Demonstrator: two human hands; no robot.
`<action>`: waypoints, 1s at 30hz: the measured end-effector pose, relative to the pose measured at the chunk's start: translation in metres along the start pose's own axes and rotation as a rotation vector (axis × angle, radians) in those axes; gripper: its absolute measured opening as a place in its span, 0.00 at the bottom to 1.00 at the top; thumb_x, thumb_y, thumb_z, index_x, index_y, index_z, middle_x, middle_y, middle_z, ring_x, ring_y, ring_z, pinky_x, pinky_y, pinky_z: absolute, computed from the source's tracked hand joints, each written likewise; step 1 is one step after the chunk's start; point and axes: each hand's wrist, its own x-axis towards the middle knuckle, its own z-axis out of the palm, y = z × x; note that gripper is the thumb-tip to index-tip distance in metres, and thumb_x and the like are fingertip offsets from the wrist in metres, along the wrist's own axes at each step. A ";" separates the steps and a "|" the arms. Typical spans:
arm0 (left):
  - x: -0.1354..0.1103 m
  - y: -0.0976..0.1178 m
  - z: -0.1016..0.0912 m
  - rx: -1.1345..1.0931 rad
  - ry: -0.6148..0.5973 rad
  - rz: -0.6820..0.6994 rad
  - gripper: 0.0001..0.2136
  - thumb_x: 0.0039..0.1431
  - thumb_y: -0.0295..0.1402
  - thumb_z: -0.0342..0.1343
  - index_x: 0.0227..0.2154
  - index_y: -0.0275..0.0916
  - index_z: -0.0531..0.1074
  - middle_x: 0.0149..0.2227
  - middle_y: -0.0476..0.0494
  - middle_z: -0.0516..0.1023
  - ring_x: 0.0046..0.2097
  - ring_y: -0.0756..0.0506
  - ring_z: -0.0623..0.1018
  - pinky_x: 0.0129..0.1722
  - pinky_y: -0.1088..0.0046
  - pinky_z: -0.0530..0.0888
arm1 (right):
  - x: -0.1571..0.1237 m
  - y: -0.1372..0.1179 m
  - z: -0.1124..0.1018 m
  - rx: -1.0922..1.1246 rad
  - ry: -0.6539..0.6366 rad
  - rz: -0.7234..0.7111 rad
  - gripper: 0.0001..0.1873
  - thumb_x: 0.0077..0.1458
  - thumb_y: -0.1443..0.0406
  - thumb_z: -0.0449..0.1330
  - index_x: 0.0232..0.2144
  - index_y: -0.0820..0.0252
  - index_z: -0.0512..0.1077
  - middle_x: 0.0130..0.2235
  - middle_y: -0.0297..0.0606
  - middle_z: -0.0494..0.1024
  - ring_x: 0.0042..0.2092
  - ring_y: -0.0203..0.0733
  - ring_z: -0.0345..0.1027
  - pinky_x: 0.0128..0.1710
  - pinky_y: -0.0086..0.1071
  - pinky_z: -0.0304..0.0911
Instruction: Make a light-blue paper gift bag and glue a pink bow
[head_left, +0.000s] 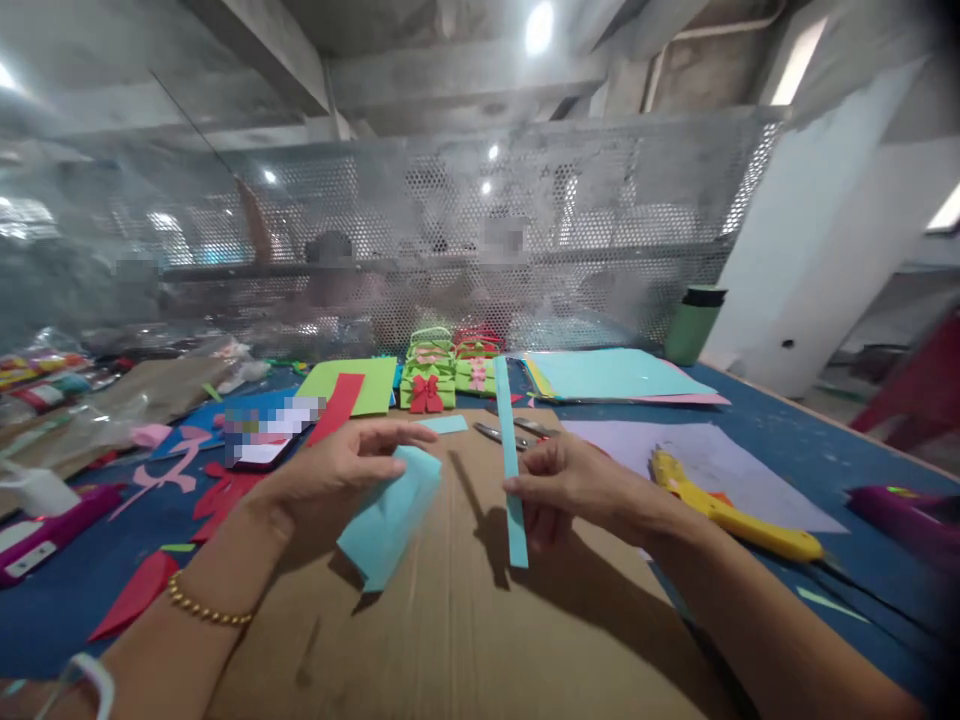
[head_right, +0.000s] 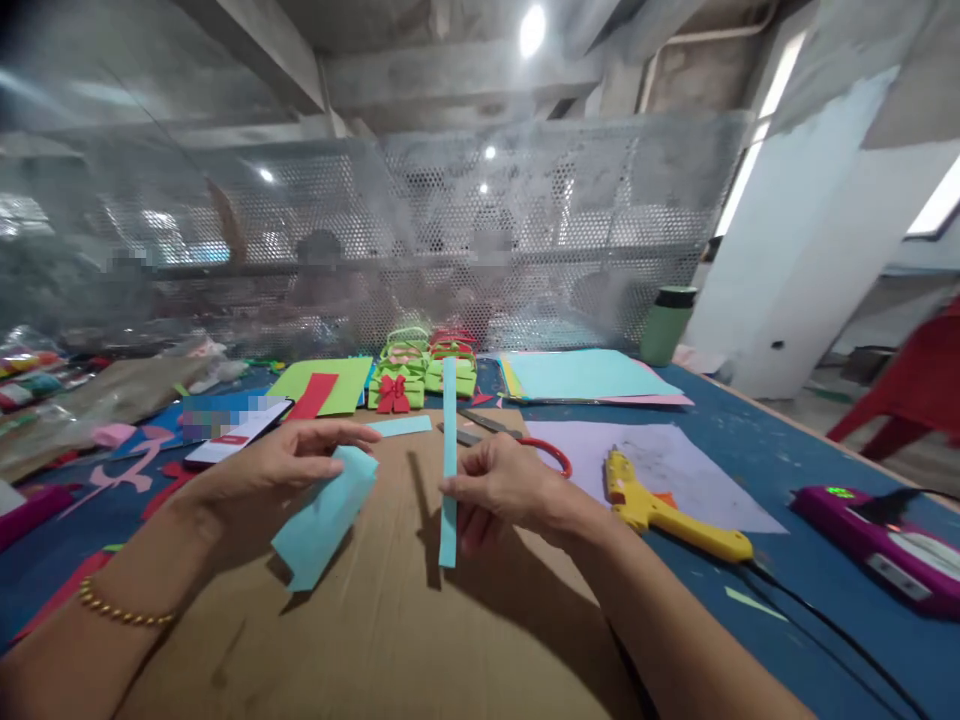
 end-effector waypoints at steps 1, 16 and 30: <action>-0.001 -0.001 -0.001 -0.039 0.005 -0.015 0.21 0.49 0.30 0.69 0.48 0.39 0.80 0.43 0.37 0.81 0.36 0.45 0.79 0.35 0.73 0.73 | 0.002 0.000 -0.001 -0.060 0.022 0.019 0.20 0.53 0.53 0.66 0.18 0.59 0.70 0.18 0.38 0.79 0.17 0.35 0.70 0.15 0.23 0.65; -0.014 -0.005 0.037 0.091 -0.062 0.051 0.17 0.55 0.30 0.65 0.48 0.40 0.76 0.44 0.40 0.78 0.40 0.45 0.76 0.36 0.73 0.70 | -0.010 -0.010 0.006 -0.410 0.099 -0.246 0.18 0.61 0.53 0.60 0.27 0.60 0.77 0.24 0.34 0.75 0.23 0.33 0.67 0.21 0.24 0.57; -0.010 0.002 0.036 0.414 -0.178 0.147 0.06 0.61 0.33 0.57 0.39 0.39 0.75 0.46 0.44 0.73 0.43 0.46 0.73 0.40 0.71 0.69 | 0.003 0.007 0.022 -0.126 -0.149 -0.179 0.13 0.56 0.60 0.63 0.24 0.63 0.74 0.22 0.32 0.74 0.22 0.30 0.64 0.21 0.21 0.57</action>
